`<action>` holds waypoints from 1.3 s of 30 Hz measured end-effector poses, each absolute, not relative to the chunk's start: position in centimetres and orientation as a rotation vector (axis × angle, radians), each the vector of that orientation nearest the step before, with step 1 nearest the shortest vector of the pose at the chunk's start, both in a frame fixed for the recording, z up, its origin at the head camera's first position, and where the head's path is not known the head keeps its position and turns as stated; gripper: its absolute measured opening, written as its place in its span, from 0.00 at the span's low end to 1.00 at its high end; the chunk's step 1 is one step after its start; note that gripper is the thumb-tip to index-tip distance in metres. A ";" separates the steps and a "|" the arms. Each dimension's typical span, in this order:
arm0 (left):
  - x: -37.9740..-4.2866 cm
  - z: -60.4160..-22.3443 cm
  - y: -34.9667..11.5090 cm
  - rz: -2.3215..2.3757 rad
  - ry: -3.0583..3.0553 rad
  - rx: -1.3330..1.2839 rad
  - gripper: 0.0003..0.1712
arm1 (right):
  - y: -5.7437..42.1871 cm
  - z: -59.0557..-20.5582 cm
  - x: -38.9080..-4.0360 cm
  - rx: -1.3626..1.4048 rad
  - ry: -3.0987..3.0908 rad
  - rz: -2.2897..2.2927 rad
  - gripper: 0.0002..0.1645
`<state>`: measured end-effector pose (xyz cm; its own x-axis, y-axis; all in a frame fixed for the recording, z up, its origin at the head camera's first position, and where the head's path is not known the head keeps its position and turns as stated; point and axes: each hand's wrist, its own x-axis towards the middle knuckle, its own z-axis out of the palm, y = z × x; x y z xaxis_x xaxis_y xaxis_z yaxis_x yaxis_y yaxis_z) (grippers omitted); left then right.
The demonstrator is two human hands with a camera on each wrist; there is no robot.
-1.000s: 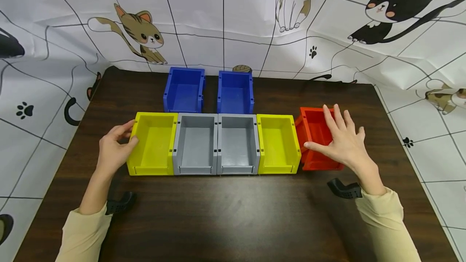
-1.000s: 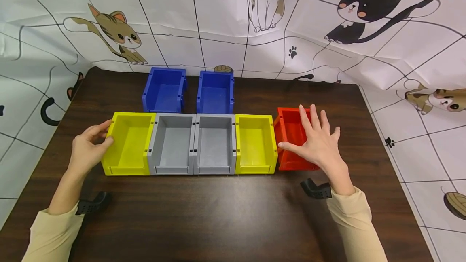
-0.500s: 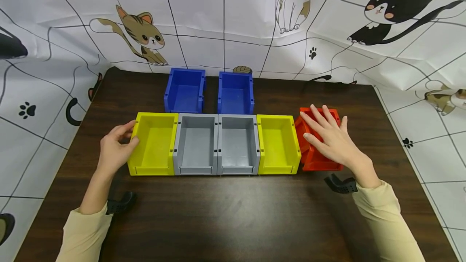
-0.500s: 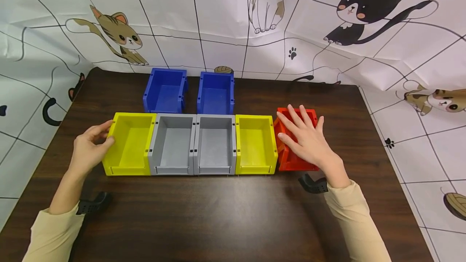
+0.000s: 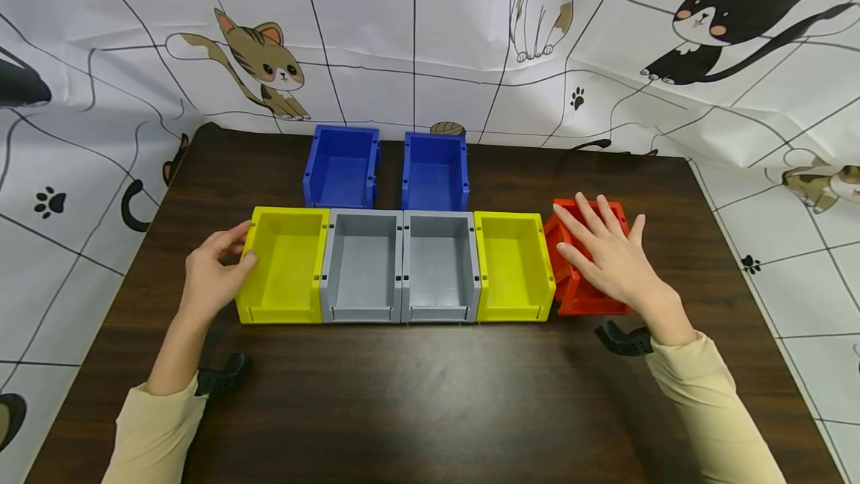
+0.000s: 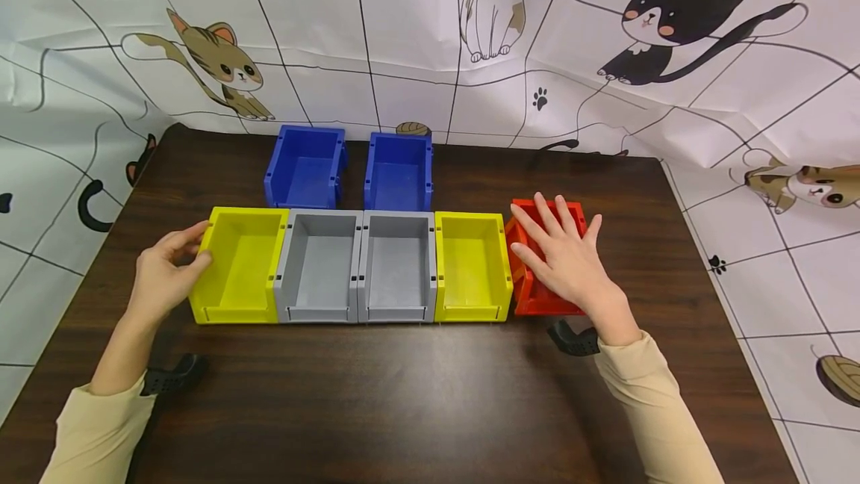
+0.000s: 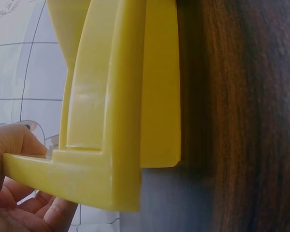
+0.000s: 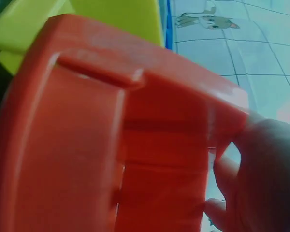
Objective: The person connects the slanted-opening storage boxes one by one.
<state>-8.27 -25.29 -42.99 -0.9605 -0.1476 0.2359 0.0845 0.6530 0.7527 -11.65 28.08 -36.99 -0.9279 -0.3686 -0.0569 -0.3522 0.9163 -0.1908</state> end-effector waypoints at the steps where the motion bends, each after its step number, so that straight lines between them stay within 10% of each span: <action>1: -8.3 -43.0 -25.3 -1.206 -2.595 0.052 0.24 | 28.0 -37.1 -11.7 -0.557 2.989 -0.264 0.38; 39: -8.3 -43.1 -25.4 -1.218 -2.576 0.033 0.24 | 27.9 -39.7 -11.8 -0.536 3.014 -0.143 0.39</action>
